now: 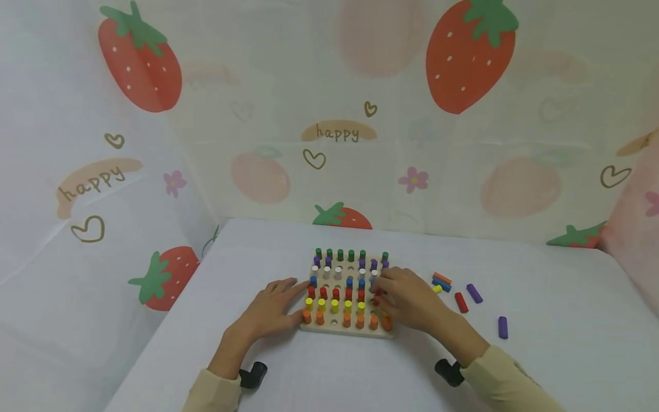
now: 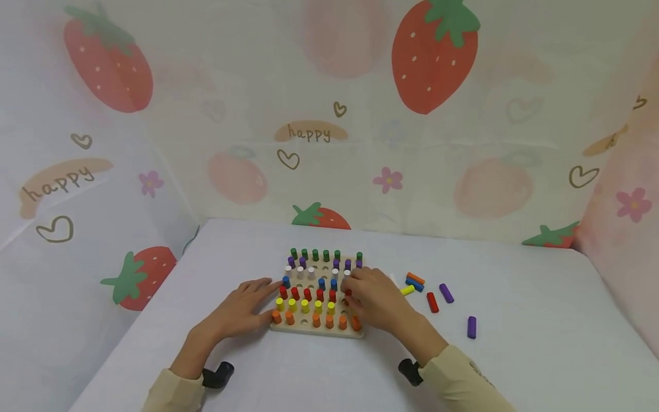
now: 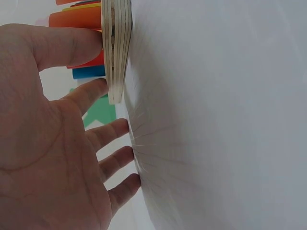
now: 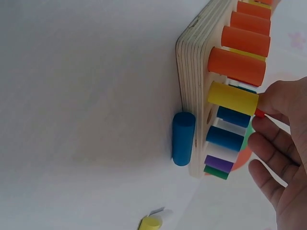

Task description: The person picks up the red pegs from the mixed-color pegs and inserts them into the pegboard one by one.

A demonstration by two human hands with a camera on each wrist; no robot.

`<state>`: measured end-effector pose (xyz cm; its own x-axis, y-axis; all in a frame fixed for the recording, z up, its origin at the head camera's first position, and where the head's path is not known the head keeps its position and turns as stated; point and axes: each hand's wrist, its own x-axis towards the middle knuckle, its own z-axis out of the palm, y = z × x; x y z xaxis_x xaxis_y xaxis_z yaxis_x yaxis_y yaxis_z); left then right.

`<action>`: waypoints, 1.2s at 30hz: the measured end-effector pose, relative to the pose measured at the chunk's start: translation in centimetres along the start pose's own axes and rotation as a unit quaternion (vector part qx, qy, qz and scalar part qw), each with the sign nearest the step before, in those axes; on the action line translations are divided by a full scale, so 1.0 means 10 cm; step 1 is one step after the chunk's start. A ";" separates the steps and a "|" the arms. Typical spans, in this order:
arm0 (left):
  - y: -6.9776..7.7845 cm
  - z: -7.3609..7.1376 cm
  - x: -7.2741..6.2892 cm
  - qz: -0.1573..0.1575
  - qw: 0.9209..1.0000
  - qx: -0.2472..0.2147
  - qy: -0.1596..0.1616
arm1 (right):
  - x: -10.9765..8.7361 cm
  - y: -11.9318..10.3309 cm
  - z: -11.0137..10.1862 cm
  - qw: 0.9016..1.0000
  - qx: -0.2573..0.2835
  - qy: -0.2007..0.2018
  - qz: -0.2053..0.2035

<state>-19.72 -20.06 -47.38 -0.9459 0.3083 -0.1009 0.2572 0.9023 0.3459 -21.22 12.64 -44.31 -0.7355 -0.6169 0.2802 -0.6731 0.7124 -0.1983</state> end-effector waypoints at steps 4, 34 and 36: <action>0.00 0.00 0.01 0.002 1.000 0.003 -0.001 | 0.02 -0.01 0.01 1.000 0.003 0.014 -0.018; 0.02 -0.02 0.01 0.004 1.000 -0.001 -0.005 | -0.21 0.16 -0.01 0.999 -0.004 0.017 0.047; 0.01 -0.02 0.00 0.003 1.000 -0.001 -0.005 | -0.27 0.20 -0.01 0.998 0.003 0.023 0.055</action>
<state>-19.78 -20.02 -47.13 -0.9426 0.3160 -0.1077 0.2620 0.9001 0.3481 -20.59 15.72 -45.35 -0.8001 -0.5195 0.2999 -0.5898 0.7727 -0.2347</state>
